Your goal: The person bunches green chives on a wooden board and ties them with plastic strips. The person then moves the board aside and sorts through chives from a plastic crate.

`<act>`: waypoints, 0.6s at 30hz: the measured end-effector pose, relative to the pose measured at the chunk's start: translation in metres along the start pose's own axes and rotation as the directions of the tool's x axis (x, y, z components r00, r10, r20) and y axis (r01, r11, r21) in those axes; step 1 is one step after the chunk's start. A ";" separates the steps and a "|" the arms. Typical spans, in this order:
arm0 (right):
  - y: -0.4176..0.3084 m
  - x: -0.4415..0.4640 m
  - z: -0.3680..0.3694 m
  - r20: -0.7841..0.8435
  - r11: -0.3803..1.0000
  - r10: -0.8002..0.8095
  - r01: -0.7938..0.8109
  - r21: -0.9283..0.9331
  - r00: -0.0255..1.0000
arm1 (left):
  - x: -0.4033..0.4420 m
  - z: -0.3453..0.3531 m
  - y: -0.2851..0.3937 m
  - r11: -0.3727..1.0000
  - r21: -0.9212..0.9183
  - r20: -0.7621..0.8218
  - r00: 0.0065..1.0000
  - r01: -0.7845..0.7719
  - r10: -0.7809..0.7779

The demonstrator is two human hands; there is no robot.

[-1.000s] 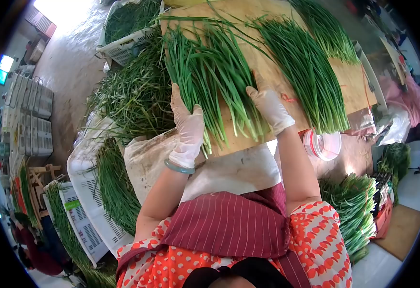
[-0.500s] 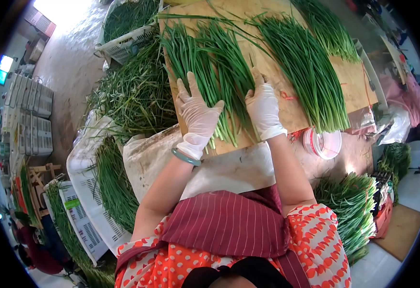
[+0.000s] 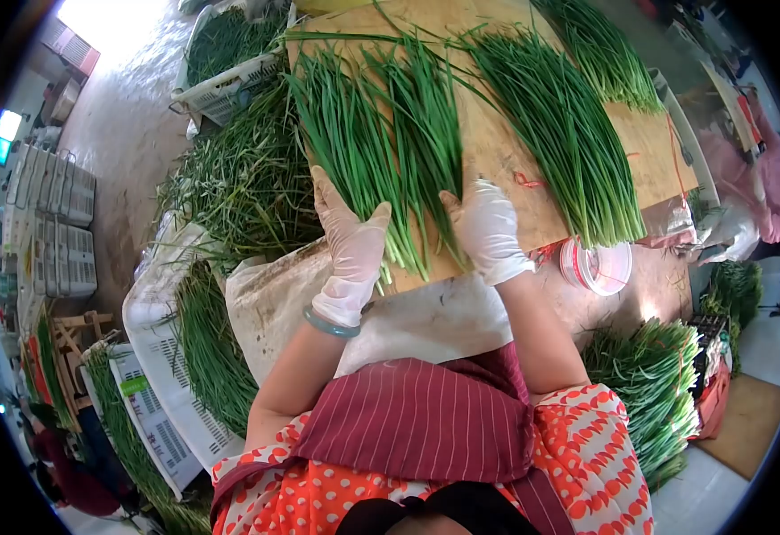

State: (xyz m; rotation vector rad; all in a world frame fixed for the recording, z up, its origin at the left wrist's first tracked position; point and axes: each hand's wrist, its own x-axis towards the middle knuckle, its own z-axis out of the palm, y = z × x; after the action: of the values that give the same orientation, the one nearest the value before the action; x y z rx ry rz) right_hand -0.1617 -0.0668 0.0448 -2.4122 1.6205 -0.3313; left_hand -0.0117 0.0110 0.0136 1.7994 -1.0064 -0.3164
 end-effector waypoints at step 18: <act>0.041 0.007 0.036 0.083 0.693 -0.032 -0.038 0.720 0.996 | 0.010 0.004 -0.007 0.986 0.160 -0.034 0.998 -0.040 0.046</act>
State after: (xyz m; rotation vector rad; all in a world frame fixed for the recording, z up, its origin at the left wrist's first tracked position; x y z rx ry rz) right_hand -0.1839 -0.0868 -0.0014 -1.7719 1.1354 -0.7003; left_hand -0.0051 0.0018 0.0079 1.9172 -1.0681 -0.1791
